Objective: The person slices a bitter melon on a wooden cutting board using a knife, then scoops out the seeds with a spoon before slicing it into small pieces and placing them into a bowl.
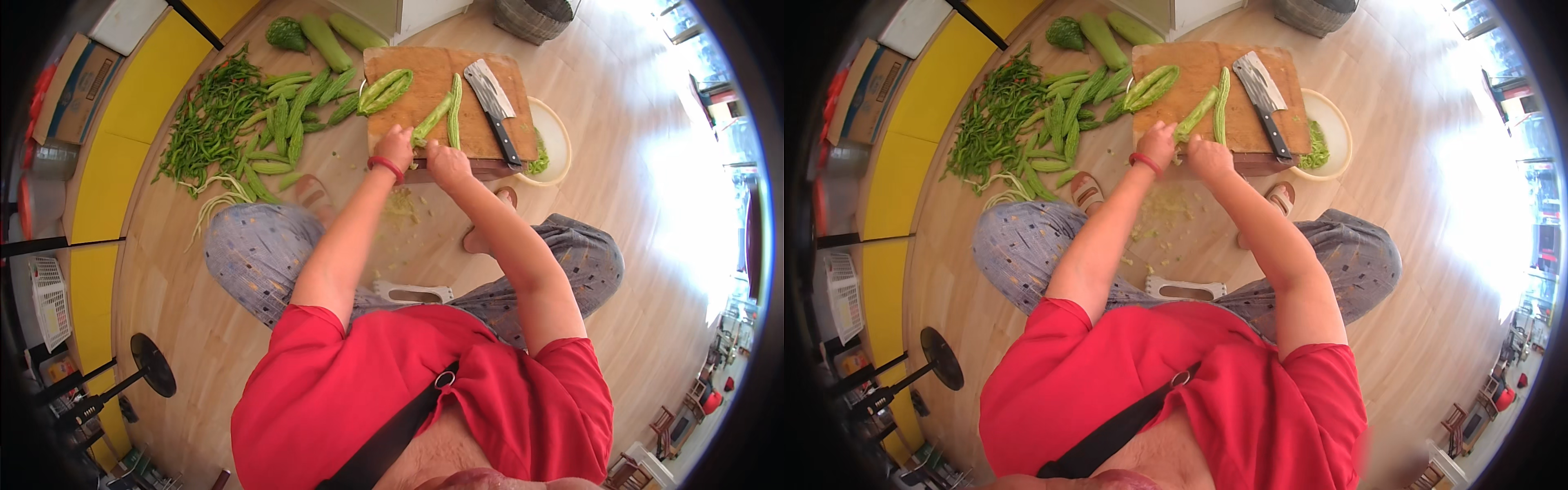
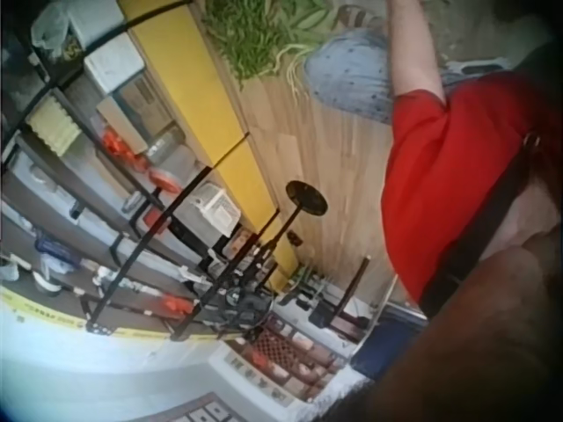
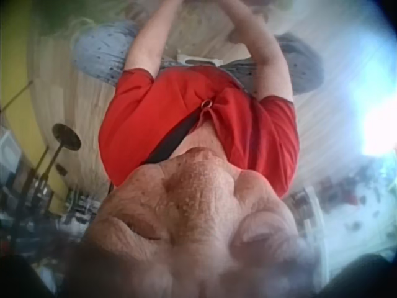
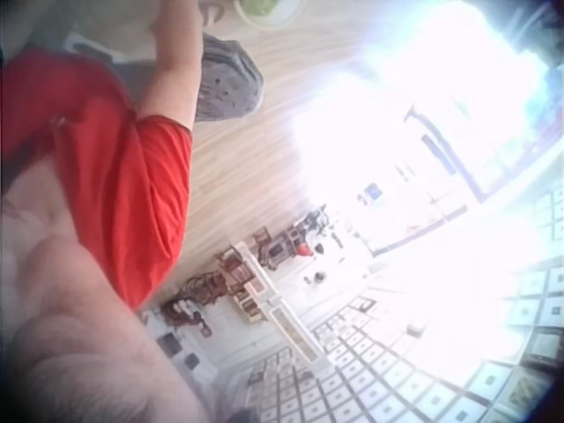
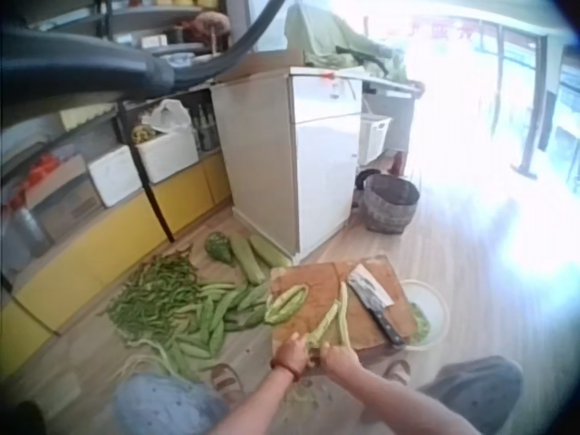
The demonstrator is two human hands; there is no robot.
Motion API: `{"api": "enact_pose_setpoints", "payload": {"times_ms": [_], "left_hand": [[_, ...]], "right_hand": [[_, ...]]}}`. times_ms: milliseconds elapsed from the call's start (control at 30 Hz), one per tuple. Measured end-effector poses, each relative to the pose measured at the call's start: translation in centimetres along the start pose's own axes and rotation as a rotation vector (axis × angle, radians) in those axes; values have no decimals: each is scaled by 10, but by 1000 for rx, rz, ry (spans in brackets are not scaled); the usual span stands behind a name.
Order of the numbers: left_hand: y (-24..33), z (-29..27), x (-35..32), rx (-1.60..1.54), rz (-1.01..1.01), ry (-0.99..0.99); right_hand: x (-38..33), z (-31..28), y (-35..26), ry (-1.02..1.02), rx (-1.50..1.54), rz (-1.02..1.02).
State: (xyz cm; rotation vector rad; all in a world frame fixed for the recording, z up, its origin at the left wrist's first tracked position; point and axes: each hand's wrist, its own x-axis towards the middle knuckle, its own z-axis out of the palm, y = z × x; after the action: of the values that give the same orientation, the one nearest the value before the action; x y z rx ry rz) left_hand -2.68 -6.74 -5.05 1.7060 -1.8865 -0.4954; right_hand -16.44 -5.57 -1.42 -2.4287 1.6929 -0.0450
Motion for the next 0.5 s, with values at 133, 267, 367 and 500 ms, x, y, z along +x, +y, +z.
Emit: {"api": "enact_pose_setpoints", "payload": {"times_ms": [133, 267, 367, 500], "left_hand": [[-9, -1, 5, -41, 7, 5], [-11, -16, 15, 18, 10, 171], [-6, -36, 34, -34, 99, 304], [5, -65, 41, 39, 116, 447]], "right_hand": [[-10, 9, -6, 78, 139, -8], [-11, 1, 3, 34, 207, 234], [-9, 8, 16, 79, 147, 223], [-32, 3, -9, -82, 93, 43]]}}
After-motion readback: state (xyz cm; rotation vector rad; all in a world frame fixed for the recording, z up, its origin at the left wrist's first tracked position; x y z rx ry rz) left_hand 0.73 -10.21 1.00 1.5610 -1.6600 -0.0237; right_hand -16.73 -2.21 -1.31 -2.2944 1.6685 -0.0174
